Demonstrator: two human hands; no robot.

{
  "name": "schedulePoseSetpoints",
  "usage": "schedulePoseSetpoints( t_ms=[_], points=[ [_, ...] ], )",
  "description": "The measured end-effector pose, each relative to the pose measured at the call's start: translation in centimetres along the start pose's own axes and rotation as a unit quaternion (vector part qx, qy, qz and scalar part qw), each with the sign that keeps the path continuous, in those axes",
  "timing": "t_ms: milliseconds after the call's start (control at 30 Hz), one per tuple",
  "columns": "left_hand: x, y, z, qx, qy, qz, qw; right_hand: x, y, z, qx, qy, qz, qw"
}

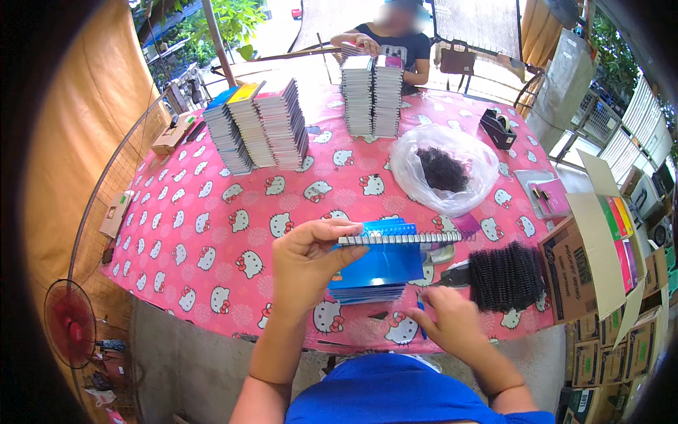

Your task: The person binds a notepad by inserting a plastic coil into the holes of a stack of papers and covers, then trims the excess coil with a pair of side-cutters.

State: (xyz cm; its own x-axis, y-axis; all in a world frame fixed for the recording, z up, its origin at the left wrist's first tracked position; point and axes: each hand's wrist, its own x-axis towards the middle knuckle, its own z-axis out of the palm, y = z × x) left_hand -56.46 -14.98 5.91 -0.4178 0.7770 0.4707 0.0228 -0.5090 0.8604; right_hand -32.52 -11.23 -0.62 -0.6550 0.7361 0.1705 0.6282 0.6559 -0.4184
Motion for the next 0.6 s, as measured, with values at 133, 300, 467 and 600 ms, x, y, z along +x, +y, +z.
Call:
schedulePoseSetpoints(
  t_ms=[133,300,467,600],
  points=[
    [-1.4,2.9,1.4,0.224,-0.031,0.246,0.943,-4.5,5.3,13.1,-0.199,0.074,0.131,0.968],
    [-3.7,-0.7,1.1,0.318,-0.113,0.195,0.921,-5.6,6.7,14.4,-0.082,-0.029,0.215,0.973],
    [-4.4,-1.2,1.5,0.3,-0.054,0.232,0.924,-3.0,-1.3,1.4,0.198,0.198,-0.033,0.959],
    [-4.8,-0.8,1.8,0.282,-0.053,0.253,0.924,-0.8,-4.7,-2.1,0.159,0.243,-0.148,0.945]
  ],
)
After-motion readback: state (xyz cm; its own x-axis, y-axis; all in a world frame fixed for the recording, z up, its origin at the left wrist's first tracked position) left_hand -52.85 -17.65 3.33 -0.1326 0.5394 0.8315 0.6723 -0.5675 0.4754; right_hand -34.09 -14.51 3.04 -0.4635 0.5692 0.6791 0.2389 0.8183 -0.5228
